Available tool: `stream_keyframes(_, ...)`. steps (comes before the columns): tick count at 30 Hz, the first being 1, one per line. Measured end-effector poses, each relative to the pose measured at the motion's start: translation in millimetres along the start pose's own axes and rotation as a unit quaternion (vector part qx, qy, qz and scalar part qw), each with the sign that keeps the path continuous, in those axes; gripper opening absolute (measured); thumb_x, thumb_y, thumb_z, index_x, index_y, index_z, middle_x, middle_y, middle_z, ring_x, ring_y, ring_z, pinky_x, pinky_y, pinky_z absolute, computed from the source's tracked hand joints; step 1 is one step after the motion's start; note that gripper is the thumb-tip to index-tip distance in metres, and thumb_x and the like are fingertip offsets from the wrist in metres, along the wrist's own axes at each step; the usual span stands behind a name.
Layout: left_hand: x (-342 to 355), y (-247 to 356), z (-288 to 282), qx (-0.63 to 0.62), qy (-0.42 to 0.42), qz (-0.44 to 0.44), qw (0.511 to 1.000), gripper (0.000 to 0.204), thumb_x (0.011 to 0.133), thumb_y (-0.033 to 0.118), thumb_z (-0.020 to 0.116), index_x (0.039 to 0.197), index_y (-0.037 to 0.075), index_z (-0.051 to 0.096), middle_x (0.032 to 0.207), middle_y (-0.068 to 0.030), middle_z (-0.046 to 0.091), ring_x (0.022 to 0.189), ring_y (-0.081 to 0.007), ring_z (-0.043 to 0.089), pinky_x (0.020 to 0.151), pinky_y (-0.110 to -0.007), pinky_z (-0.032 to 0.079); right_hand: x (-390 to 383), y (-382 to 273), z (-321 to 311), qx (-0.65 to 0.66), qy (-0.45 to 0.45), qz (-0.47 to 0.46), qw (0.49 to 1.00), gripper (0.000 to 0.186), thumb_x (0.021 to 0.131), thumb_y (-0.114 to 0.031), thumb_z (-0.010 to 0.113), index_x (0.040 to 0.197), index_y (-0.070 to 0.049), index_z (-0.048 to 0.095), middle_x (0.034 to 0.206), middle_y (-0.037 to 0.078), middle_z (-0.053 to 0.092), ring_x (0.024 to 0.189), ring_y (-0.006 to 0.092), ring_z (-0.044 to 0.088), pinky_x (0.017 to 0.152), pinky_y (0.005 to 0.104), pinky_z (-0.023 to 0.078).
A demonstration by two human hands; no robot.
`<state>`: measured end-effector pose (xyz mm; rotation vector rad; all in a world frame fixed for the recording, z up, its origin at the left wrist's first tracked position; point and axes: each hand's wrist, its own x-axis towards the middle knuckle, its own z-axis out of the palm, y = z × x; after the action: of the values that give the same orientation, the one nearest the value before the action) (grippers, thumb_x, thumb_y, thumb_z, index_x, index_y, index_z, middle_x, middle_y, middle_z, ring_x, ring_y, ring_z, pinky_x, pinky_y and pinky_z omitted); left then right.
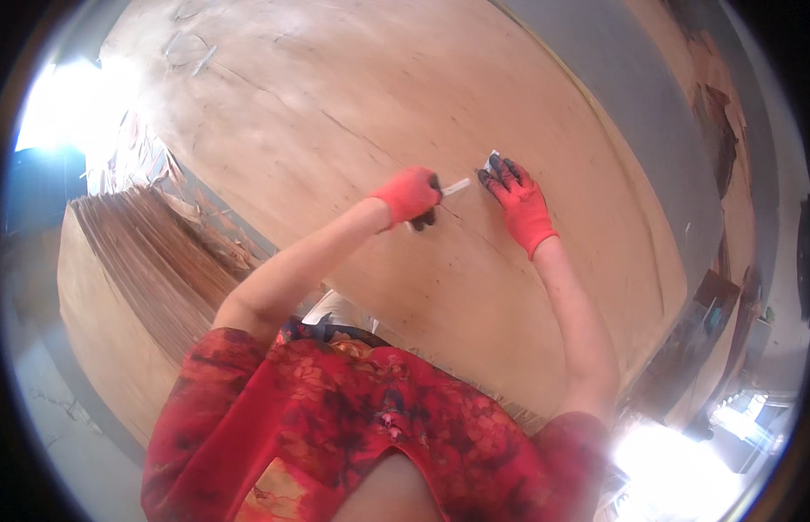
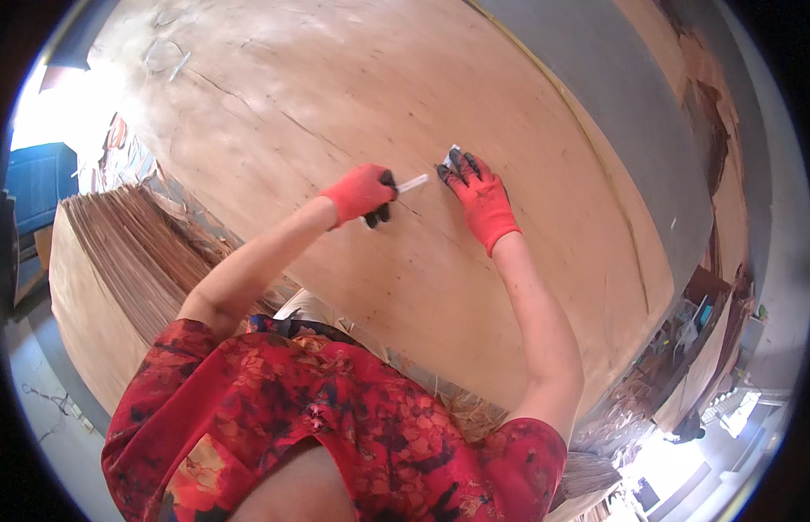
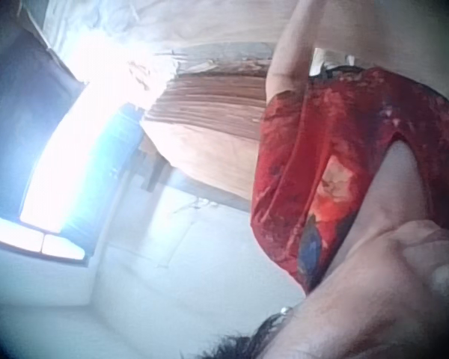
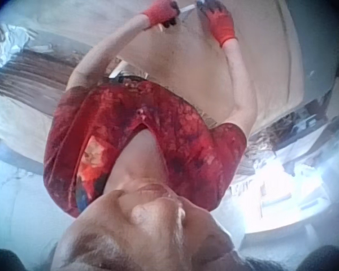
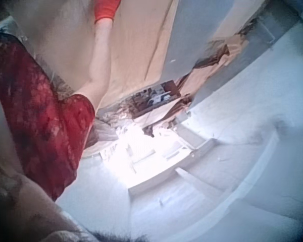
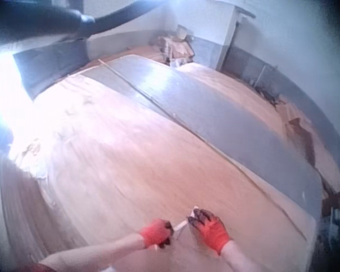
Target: The person trims wood veneer sheets with a utility knife, applies adhesive tape to the edges, and measures the dimensions with a tape measure.
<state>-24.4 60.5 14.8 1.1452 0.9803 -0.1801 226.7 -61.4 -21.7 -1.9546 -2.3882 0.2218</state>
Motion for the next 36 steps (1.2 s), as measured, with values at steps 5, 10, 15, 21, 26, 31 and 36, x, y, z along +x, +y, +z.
stream_keyframes(5,-33.6,-18.9,0.8,-0.112,-0.049,0.007,0.992,0.020,0.095,0.019,0.064,0.102,0.000,0.066,0.072,-0.0132,0.070,0.049,-0.0185,0.063,0.045,-0.030,0.051,-7.8,-7.2,-21.1,0.081,0.024,0.043,0.996,0.050,0.088,-0.002,0.058,0.136,-0.015,0.059,0.146,0.011,0.052,0.133,0.0353,0.046,0.106,0.0432,0.042)
stream_keyframes(10,-40.5,-9.1,69.9,-0.227,-0.148,0.032,0.962,0.022,0.094,0.019,0.065,0.108,0.002,0.065,0.076,-0.0127,0.070,0.055,-0.0185,0.066,0.046,-0.029,0.052,-61.1,-43.6,-55.9,0.246,0.227,0.246,0.910,0.045,0.089,-0.004,0.059,0.134,-0.001,0.057,0.138,0.014,0.056,0.128,0.0367,0.049,0.107,0.0439,0.041)
stream_keyframes(15,-12.8,-52.3,114.5,-0.246,-0.077,-0.028,0.966,0.023,0.094,0.016,0.063,0.106,-0.003,0.063,0.083,-0.0163,0.070,0.065,-0.0231,0.070,0.051,-0.034,0.058,-125.2,-82.0,-25.0,0.185,0.218,0.248,0.926,0.043,0.089,-0.007,0.060,0.131,-0.002,0.059,0.132,0.014,0.059,0.124,0.0371,0.051,0.105,0.0462,0.041)
stream_keyframes(21,-5.2,-62.8,120.2,-0.208,-0.043,-0.011,0.977,0.026,0.094,0.020,0.065,0.105,-0.004,0.063,0.081,-0.0173,0.071,0.066,-0.0257,0.071,0.055,-0.035,0.059,-121.8,-95.1,12.7,0.120,0.128,0.122,0.977,0.044,0.085,-0.011,0.066,0.128,-0.012,0.063,0.139,0.010,0.055,0.128,0.0334,0.049,0.097,0.0484,0.043)
stream_keyframes(26,-28.8,-51.9,106.4,-0.033,-0.027,-0.040,0.998,0.022,0.092,0.017,0.064,0.098,-0.004,0.064,0.080,-0.0181,0.071,0.062,-0.0258,0.070,0.053,-0.036,0.059,-121.8,-96.5,23.9,0.088,0.132,0.115,0.981,0.039,0.085,-0.015,0.067,0.124,-0.018,0.066,0.141,0.006,0.053,0.130,0.0282,0.048,0.091,0.0466,0.043)
stream_keyframes(31,-36.9,-36.2,67.8,0.144,0.042,-0.033,0.988,0.015,0.093,0.011,0.059,0.093,-0.002,0.065,0.070,-0.0140,0.067,0.056,-0.0221,0.068,0.047,-0.034,0.056,-124.9,-96.3,34.3,0.045,0.137,0.125,0.982,0.042,0.086,-0.017,0.066,0.128,-0.017,0.063,0.141,0.007,0.054,0.130,0.0280,0.048,0.093,0.0462,0.043)
stream_keyframes(36,-47.5,-40.1,115.6,0.039,-0.037,-0.047,0.997,0.019,0.094,0.019,0.065,0.100,0.001,0.068,0.072,-0.0126,0.068,0.059,-0.0213,0.069,0.049,-0.032,0.057,-167.0,-94.2,12.5,0.148,0.173,0.164,0.960,0.049,0.084,-0.017,0.068,0.132,-0.014,0.059,0.141,0.008,0.054,0.131,0.0300,0.047,0.099,0.0479,0.041)
